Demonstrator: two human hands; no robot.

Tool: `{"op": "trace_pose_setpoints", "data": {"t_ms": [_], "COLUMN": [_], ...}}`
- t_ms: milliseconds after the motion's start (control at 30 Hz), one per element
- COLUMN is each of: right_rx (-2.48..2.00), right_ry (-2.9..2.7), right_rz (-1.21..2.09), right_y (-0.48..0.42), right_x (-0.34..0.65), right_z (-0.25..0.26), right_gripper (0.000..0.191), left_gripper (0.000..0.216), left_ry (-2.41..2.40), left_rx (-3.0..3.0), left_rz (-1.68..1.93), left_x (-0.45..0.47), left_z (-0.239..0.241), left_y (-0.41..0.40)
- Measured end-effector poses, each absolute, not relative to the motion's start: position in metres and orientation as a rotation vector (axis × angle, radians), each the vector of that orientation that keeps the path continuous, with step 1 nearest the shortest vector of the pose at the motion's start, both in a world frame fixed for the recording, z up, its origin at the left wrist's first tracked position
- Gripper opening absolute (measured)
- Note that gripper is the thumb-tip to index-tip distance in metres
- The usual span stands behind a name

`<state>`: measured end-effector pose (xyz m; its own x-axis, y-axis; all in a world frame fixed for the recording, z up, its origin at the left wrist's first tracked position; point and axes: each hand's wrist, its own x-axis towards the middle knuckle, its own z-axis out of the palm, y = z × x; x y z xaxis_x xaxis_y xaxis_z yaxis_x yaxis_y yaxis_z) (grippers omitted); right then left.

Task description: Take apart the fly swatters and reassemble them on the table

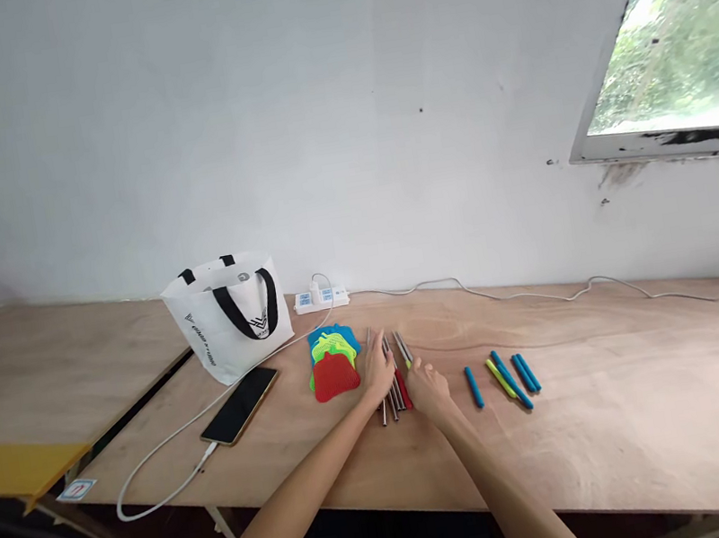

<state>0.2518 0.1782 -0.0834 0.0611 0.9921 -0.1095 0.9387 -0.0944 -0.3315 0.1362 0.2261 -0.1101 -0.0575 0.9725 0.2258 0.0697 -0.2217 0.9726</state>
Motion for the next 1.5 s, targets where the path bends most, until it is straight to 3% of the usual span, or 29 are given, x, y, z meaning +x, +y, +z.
{"op": "trace_pose_setpoints", "data": {"t_ms": [267, 467, 833, 1067, 1167, 1300, 1500], "right_rx": [-1.723, -0.976, -1.095, -1.262, -1.440, -1.994, -2.187], "right_ry": [-1.766, -1.388, -1.198, -1.275, -1.513, -1.805, -1.829], "right_rz": [0.776, 1.442, 1.402, 1.427, 1.182, 0.126, -0.145], "right_y": [0.151, 0.120, 0.103, 0.052, 0.051, 0.097, 0.145], "right_x": [0.267, 0.245, 0.214, 0.215, 0.249, 0.305, 0.332], "right_z": [-0.079, -0.074, -0.069, -0.092, -0.105, -0.103, -0.089], "right_gripper": [0.035, 0.056, 0.061, 0.057, 0.057, 0.043, 0.034], "left_gripper": [0.061, 0.044, 0.060, 0.065, 0.061, 0.050, 0.026], "left_ry": [1.034, 0.515, 0.519, 0.615, 0.662, 0.759, 0.927], "left_rx": [1.088, 0.776, 0.632, 0.634, 0.676, 0.780, 0.925], "left_rz": [1.334, 1.080, 1.134, 1.246, 1.288, 1.232, 1.210], "left_x": [0.128, 0.131, 0.131, 0.092, 0.059, 0.048, 0.080], "left_z": [-0.079, -0.053, -0.041, -0.026, -0.018, -0.037, -0.087], "left_y": [0.222, 0.211, 0.193, 0.240, 0.256, 0.249, 0.235]}}
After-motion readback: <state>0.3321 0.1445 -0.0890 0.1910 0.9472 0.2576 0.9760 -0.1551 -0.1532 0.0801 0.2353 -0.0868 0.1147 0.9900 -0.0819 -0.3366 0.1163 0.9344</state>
